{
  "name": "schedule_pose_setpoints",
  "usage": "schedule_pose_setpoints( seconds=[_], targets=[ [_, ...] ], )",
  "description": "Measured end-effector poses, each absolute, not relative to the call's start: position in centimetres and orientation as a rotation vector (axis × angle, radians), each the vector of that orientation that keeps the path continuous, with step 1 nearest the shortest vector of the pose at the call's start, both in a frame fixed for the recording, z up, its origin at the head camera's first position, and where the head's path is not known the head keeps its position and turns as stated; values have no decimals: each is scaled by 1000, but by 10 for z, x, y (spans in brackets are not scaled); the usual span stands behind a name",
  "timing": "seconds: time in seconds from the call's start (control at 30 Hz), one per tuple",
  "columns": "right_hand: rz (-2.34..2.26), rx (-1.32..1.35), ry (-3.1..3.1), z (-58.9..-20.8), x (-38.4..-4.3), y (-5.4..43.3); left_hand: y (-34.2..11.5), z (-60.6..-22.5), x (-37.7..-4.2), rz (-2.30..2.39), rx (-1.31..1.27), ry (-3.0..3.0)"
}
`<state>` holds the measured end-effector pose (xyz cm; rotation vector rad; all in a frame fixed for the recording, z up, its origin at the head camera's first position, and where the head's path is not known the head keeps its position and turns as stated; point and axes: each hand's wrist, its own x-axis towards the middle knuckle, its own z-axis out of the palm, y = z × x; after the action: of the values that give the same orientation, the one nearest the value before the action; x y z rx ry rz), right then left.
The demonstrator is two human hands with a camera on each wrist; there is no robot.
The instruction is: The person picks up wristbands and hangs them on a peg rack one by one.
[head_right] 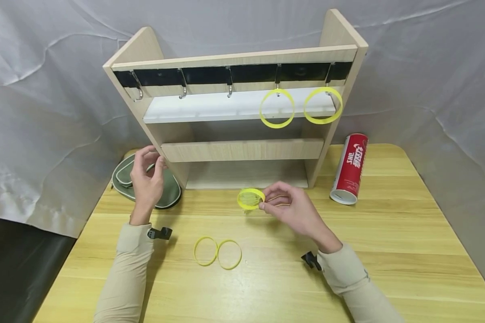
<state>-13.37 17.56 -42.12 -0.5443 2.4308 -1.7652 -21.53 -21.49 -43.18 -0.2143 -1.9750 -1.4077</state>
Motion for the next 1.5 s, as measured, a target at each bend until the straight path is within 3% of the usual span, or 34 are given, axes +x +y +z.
schedule_pose_setpoints(
  seconds=[1.0,1.5],
  targets=[
    [-2436,-823,2282,-333,-157,124,-215,-432,-216,-1407,-217,-1978],
    [-2736,-791,2143,-298,-176,115,-215,-433,-216,-1415,-208,-1977]
  ],
)
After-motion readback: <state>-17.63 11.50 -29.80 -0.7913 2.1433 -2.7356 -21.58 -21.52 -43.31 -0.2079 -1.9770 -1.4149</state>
